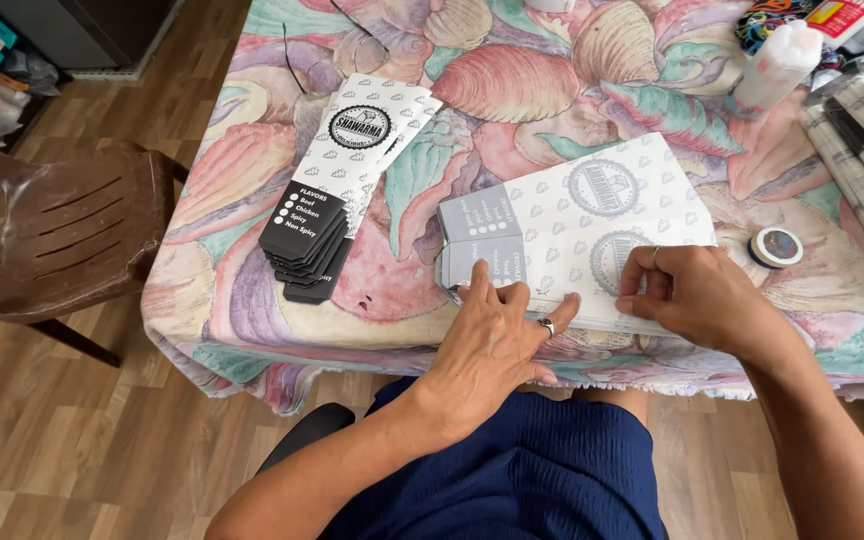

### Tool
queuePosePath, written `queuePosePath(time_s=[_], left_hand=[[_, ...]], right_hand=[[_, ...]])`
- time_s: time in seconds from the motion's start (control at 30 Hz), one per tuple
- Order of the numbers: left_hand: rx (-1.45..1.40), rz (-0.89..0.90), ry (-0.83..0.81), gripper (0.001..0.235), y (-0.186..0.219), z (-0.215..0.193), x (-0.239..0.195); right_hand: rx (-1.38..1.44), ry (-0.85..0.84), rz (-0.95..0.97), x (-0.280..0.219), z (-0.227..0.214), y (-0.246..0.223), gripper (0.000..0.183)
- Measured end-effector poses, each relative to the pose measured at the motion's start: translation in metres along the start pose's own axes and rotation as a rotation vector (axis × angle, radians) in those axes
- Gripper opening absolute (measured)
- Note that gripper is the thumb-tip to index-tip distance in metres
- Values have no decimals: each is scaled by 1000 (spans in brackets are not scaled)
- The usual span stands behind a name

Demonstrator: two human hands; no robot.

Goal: The person folds a white paper wrapper and applies a black rectangular sticker with flavor options to the folded edge. They repeat this process multiple times, using tape to secure the sticker and folding the wrapper around it.

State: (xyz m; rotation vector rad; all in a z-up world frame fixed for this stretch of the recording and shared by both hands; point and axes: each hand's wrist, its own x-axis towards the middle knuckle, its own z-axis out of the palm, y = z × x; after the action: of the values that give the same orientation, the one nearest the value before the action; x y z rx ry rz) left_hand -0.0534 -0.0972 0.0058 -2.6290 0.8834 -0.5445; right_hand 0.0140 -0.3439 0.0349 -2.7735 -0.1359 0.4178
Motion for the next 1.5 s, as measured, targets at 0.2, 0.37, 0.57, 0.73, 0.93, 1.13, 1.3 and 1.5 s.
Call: queuePosePath(time_s=[0.2,0.37,0.57,0.73,0.93,1.13,1.3,1.5], left_hand=[[15,-9,39,99,3,0,-1],[15,-2,3,108,8,4,5],[171,14,-42,109,6,-7,8],[223,21,-36,115,7,-5,7],[196,26,-57,115,6,-9,8],[196,13,-13,115,5,-12,6],[217,47,-16,114,2,-16,5],[211,8,-14,113,3,-12,4]], right_hand=[[0,346,-271,-23,16,29,20],[194,442,-399,-40,15,38,10],[289,353,-301,-34,9,34,5],[159,261,-209,-24,6,36,11],[186,439,-426,-47,7,44,14],[367,516,-238,-54,15,54,9],[483,383,-43,-54,4,42,13],[674,367,48,-55,1,54,23]])
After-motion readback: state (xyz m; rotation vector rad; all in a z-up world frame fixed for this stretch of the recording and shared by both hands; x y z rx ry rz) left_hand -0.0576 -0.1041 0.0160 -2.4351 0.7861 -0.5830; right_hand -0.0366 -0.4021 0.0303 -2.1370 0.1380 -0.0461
